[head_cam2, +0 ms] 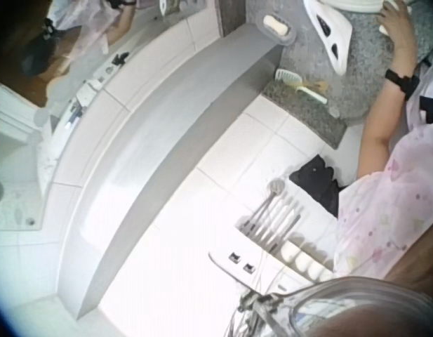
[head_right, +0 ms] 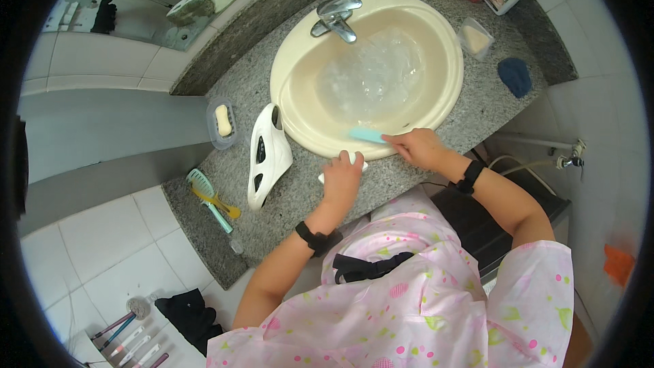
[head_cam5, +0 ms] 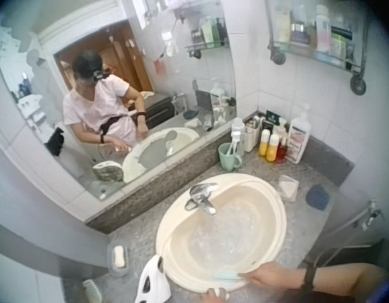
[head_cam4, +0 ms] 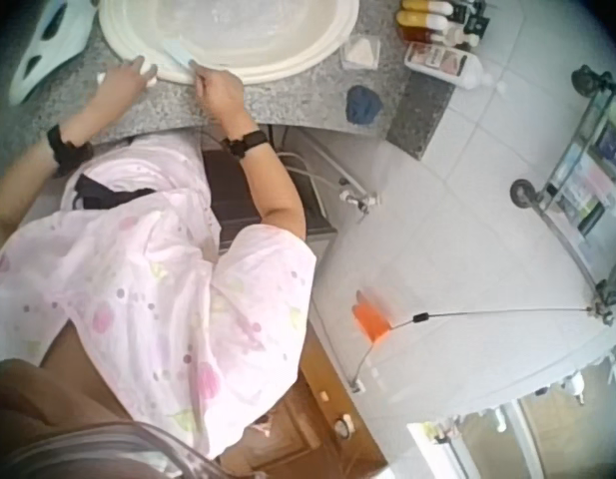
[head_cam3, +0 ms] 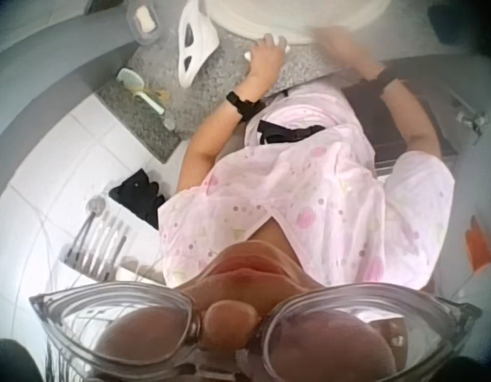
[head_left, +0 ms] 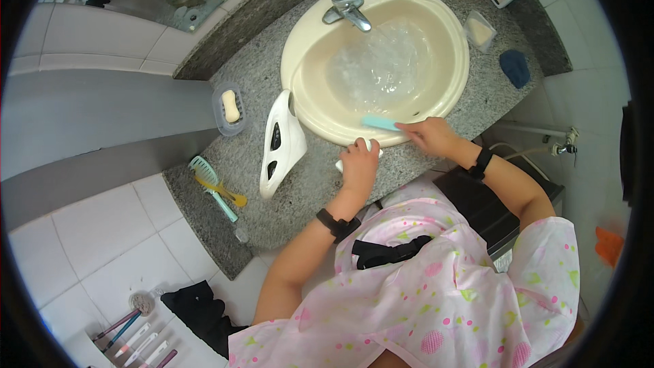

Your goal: Clean a white shoe and a brush in the bathroom sink.

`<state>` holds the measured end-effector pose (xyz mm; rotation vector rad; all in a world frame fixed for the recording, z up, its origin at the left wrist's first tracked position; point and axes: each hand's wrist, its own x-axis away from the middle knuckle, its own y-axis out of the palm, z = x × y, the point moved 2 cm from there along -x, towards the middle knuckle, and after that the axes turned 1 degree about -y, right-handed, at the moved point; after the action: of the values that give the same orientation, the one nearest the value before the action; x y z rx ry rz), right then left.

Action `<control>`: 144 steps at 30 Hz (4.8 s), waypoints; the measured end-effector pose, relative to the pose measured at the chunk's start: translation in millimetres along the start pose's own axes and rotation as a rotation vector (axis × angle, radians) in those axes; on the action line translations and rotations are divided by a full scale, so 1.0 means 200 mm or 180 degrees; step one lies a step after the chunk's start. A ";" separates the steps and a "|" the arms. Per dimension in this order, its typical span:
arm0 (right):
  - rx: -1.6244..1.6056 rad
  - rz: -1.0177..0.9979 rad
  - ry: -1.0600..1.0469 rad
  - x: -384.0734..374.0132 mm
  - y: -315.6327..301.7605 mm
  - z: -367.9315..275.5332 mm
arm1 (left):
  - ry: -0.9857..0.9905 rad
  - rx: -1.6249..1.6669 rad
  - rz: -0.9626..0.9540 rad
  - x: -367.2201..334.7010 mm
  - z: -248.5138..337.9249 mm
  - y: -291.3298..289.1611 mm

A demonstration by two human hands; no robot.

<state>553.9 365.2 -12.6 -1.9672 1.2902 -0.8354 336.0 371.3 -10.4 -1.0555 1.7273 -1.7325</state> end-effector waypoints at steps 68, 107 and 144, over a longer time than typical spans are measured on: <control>0.0917 0.0055 0.1272 -0.31 0.15 0.32 | -0.0168 0.0944 -0.0356 -0.25 -0.14 0.04; -0.2503 -0.1776 0.0372 -0.06 0.10 -0.28 | -0.2109 0.3124 0.0930 -0.53 -0.36 0.30; -0.3235 -0.0793 0.0986 -0.29 0.32 -0.15 | -0.1604 0.1977 0.0029 -0.62 -0.15 0.17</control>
<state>478.6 393.6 -54.6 -2.9061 1.9195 -0.6586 378.9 483.2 -63.9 -1.0568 0.8081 -1.6433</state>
